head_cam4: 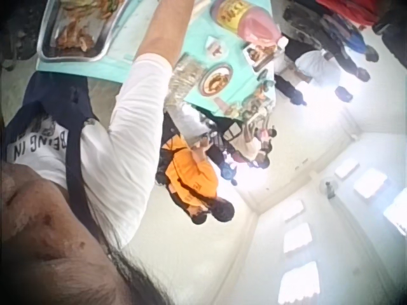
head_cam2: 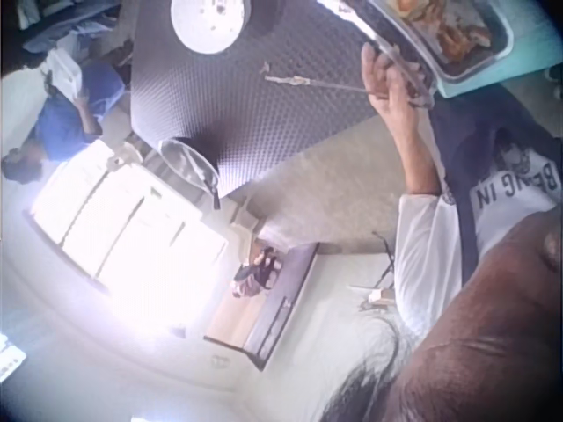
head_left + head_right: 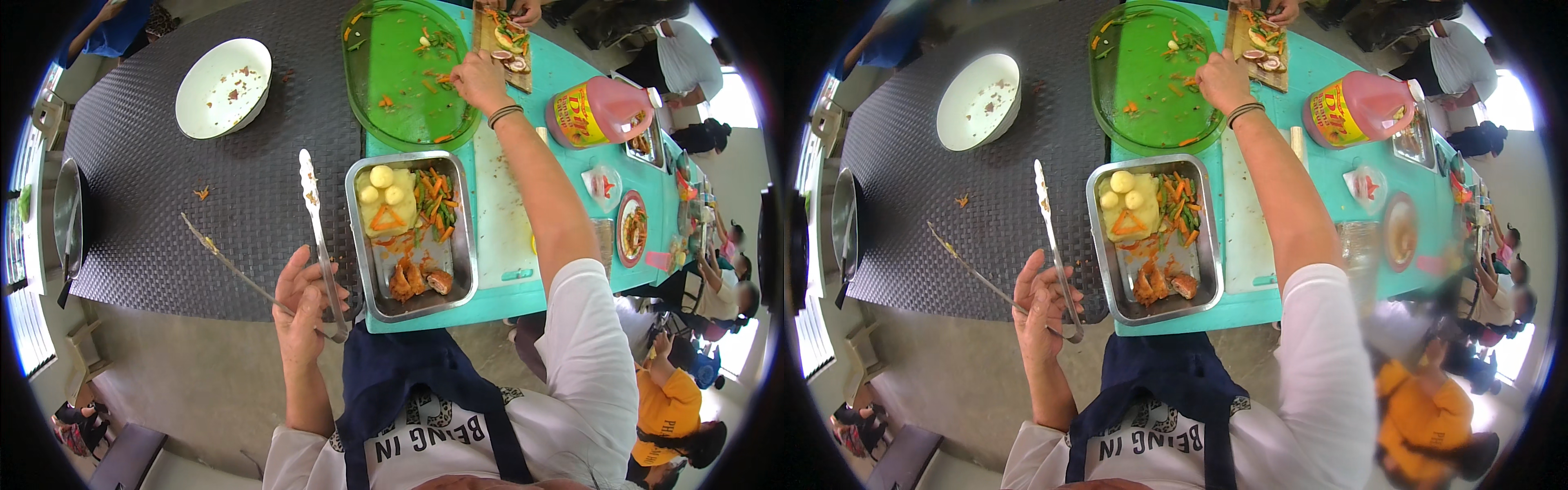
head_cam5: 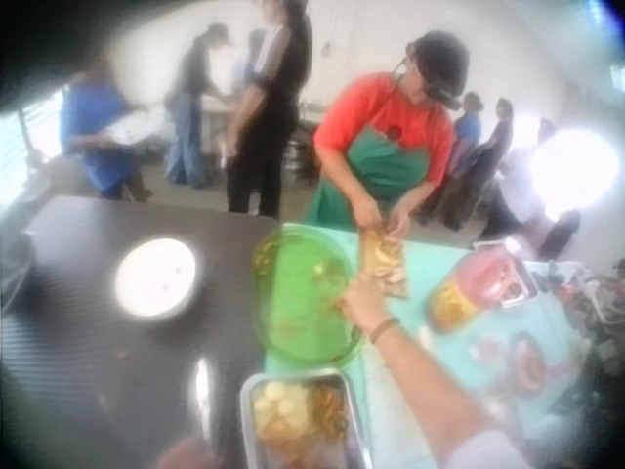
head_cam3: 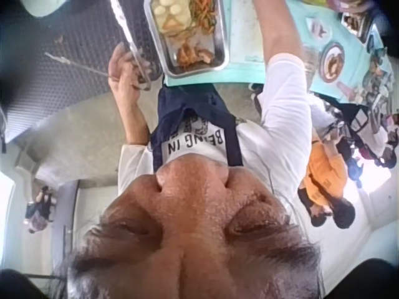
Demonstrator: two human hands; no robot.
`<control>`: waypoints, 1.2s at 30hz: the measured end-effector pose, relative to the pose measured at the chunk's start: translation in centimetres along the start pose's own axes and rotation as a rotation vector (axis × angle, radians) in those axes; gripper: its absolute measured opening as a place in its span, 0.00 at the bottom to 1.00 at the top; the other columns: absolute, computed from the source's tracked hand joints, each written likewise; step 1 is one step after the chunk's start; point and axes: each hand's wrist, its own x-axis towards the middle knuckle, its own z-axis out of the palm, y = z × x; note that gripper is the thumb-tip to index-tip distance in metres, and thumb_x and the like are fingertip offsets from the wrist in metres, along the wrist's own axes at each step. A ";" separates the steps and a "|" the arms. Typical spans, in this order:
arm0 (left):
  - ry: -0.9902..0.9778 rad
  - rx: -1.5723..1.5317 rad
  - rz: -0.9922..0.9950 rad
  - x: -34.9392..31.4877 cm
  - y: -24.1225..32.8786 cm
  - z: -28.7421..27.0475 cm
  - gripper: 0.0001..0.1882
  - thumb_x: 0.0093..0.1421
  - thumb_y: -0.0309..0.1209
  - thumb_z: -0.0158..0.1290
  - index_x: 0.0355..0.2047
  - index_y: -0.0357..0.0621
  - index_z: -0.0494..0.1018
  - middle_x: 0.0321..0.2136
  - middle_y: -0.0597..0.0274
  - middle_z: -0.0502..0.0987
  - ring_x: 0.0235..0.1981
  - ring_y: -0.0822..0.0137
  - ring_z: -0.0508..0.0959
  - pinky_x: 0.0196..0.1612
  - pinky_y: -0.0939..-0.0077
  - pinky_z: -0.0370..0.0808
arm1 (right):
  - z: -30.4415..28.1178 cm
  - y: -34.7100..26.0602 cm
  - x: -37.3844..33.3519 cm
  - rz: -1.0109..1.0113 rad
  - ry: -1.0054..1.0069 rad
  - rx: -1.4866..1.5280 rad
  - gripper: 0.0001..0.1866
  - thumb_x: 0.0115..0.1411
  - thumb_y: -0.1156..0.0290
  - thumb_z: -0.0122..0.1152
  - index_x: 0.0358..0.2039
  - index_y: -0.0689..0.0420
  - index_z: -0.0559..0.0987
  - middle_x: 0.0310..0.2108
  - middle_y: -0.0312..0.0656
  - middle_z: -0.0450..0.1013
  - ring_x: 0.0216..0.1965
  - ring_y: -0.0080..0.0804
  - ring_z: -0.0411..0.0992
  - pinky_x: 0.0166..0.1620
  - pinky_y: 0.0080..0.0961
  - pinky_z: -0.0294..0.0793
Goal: The person assembles food trays by scooping mashed potatoes, shaping dough balls, and arranging them alongside cooked meat and vegetables. They use a spoon and tongs to transfer items from bowls and trays into a metal serving tray, then place the finished tray on the table.
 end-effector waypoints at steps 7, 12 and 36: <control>-0.003 -0.010 -0.018 0.5 -0.2 0.3 0.29 0.63 0.36 0.48 0.61 0.37 0.55 0.44 0.44 0.73 0.33 0.64 0.79 0.31 0.74 0.80 | 0.8 -0.5 0.9 0.021 -0.005 -0.024 0.06 0.50 0.68 0.61 0.27 0.44 0.84 0.34 0.37 0.72 0.45 0.38 0.65 0.45 0.40 0.66; -0.029 -0.014 -0.009 0.7 -0.3 0.4 0.30 0.63 0.36 0.48 0.61 0.37 0.55 0.45 0.44 0.73 0.33 0.64 0.79 0.31 0.74 0.80 | 1.2 -0.6 1.2 0.004 -0.026 -0.072 0.06 0.49 0.70 0.60 0.27 0.48 0.84 0.35 0.38 0.72 0.46 0.39 0.65 0.45 0.41 0.66; -0.051 0.012 0.014 -0.6 -0.2 1.0 0.28 0.64 0.33 0.46 0.62 0.37 0.54 0.45 0.42 0.72 0.34 0.63 0.78 0.33 0.73 0.78 | -8.3 -8.2 -12.6 0.286 -0.095 0.985 0.14 0.49 0.61 0.64 0.29 0.60 0.80 0.28 0.43 0.76 0.30 0.33 0.74 0.36 0.27 0.72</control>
